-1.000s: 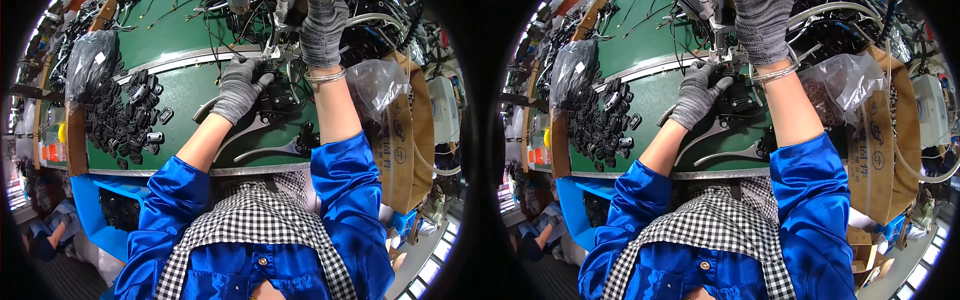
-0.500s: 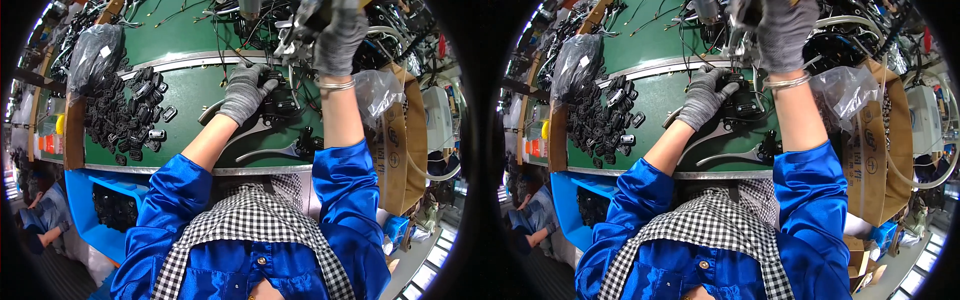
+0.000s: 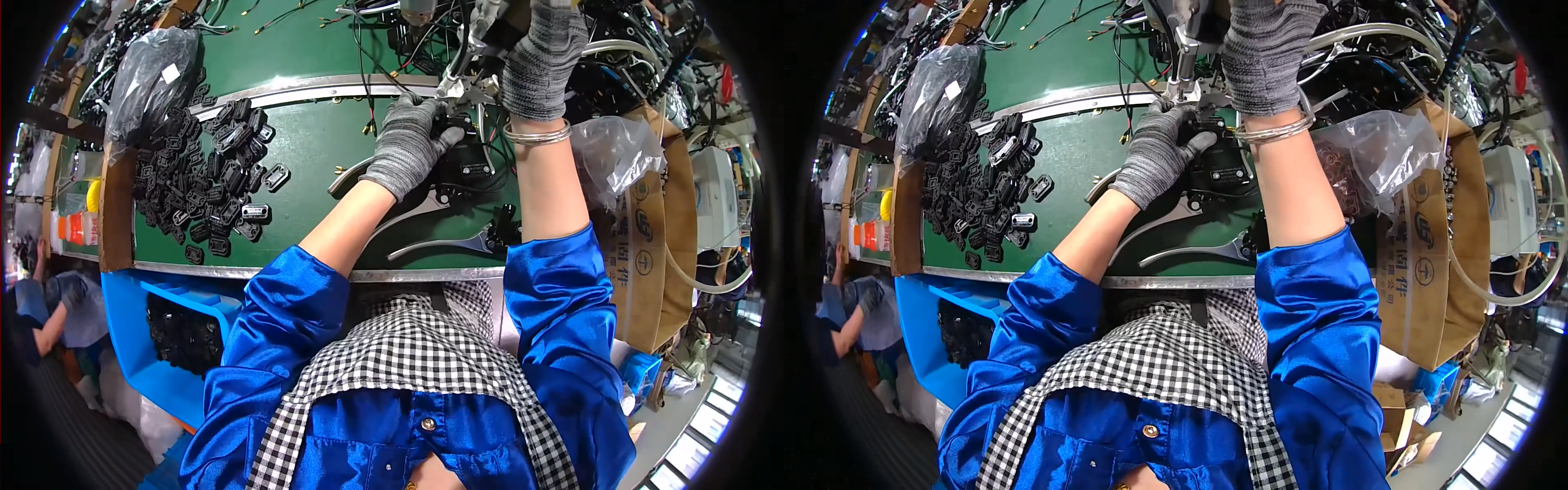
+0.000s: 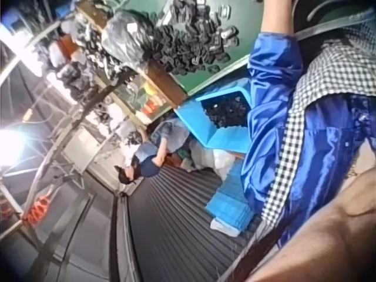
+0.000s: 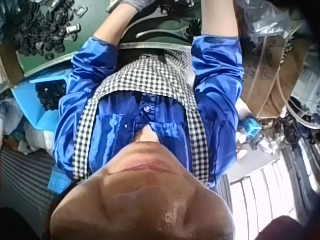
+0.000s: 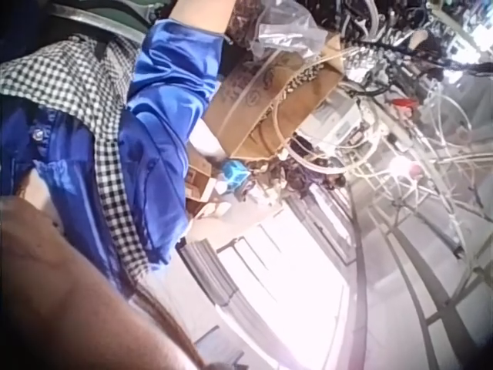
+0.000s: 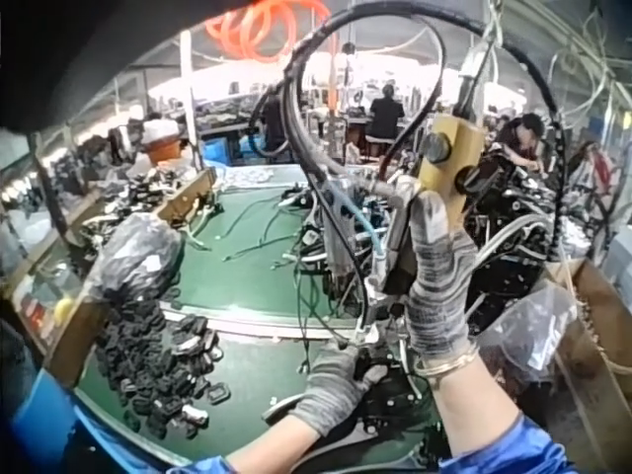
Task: The person is seen assembling small metal components at a factory workbench using screws and an air screwdriver.
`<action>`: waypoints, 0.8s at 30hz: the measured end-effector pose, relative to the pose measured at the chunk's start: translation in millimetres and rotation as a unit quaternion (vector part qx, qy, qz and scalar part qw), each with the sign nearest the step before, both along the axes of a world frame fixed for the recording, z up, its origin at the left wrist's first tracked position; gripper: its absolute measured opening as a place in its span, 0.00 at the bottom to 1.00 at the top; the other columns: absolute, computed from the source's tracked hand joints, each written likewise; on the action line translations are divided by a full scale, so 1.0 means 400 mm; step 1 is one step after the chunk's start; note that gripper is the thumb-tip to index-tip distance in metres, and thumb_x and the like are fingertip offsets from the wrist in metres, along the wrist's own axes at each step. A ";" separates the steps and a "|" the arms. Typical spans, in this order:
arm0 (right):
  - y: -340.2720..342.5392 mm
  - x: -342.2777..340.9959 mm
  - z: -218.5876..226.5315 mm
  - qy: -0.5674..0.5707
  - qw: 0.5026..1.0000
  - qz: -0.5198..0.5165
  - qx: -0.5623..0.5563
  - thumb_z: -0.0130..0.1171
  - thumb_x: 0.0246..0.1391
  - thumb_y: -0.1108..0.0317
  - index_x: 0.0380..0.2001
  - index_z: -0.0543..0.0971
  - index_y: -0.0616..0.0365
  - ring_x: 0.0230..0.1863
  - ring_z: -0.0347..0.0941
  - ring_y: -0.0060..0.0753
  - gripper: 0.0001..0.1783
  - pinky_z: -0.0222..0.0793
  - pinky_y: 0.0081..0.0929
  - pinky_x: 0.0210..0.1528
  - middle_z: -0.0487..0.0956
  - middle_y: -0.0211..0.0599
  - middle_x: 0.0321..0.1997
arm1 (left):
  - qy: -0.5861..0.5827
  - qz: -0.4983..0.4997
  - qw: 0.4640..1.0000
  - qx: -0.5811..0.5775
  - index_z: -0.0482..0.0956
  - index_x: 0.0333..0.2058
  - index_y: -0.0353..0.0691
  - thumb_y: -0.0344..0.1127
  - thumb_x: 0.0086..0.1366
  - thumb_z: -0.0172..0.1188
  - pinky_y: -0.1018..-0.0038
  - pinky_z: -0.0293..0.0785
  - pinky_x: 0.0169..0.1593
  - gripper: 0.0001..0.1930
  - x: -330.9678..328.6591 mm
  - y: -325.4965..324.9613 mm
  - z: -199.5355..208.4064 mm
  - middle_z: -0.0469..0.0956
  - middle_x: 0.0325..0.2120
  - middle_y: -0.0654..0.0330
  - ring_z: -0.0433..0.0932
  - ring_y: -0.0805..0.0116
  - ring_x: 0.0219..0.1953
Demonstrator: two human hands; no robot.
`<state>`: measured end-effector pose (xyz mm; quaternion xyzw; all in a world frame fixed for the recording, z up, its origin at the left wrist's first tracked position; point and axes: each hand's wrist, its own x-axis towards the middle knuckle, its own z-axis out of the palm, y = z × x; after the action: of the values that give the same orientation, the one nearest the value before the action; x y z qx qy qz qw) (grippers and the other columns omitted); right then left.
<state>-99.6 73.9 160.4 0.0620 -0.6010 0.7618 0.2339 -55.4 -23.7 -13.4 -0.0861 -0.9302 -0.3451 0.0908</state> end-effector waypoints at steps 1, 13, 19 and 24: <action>-0.006 0.010 -0.002 -0.004 1.000 -0.001 0.001 0.49 0.66 0.64 0.51 0.74 0.60 0.40 0.74 0.25 0.16 0.70 0.21 0.45 0.78 0.34 0.46 | 0.000 -0.002 1.000 -0.002 0.74 0.54 0.46 0.50 0.55 0.67 0.59 0.71 0.55 0.29 -0.002 0.000 -0.002 0.71 0.48 0.40 0.73 0.46 0.50; -0.020 0.030 -0.008 -0.043 0.998 -0.033 0.015 0.48 0.66 0.62 0.51 0.75 0.60 0.39 0.73 0.24 0.16 0.70 0.20 0.44 0.78 0.33 0.46 | -0.023 -0.010 1.000 -0.017 0.73 0.55 0.45 0.52 0.55 0.67 0.59 0.72 0.53 0.31 -0.013 0.003 -0.003 0.72 0.45 0.42 0.74 0.48 0.48; -0.016 0.025 0.019 -0.045 0.998 -0.052 0.015 0.48 0.66 0.62 0.50 0.75 0.60 0.39 0.73 0.23 0.16 0.70 0.20 0.43 0.78 0.33 0.46 | 0.012 -0.004 1.000 -0.008 0.77 0.51 0.46 0.52 0.54 0.67 0.59 0.71 0.54 0.28 -0.024 0.003 0.002 0.73 0.44 0.43 0.74 0.49 0.49; 0.018 0.077 0.032 -0.050 0.996 -0.068 0.011 0.48 0.67 0.61 0.50 0.75 0.59 0.38 0.73 0.22 0.16 0.70 0.19 0.42 0.77 0.32 0.46 | -0.045 0.025 0.998 0.045 0.78 0.49 0.47 0.51 0.53 0.68 0.59 0.72 0.52 0.26 0.027 -0.010 -0.002 0.74 0.43 0.43 0.74 0.49 0.48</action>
<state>-69.0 81.2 173.4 -0.0148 -0.6229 0.7397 0.2542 -44.4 -27.7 -14.1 -0.0436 -0.9187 -0.3877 0.0614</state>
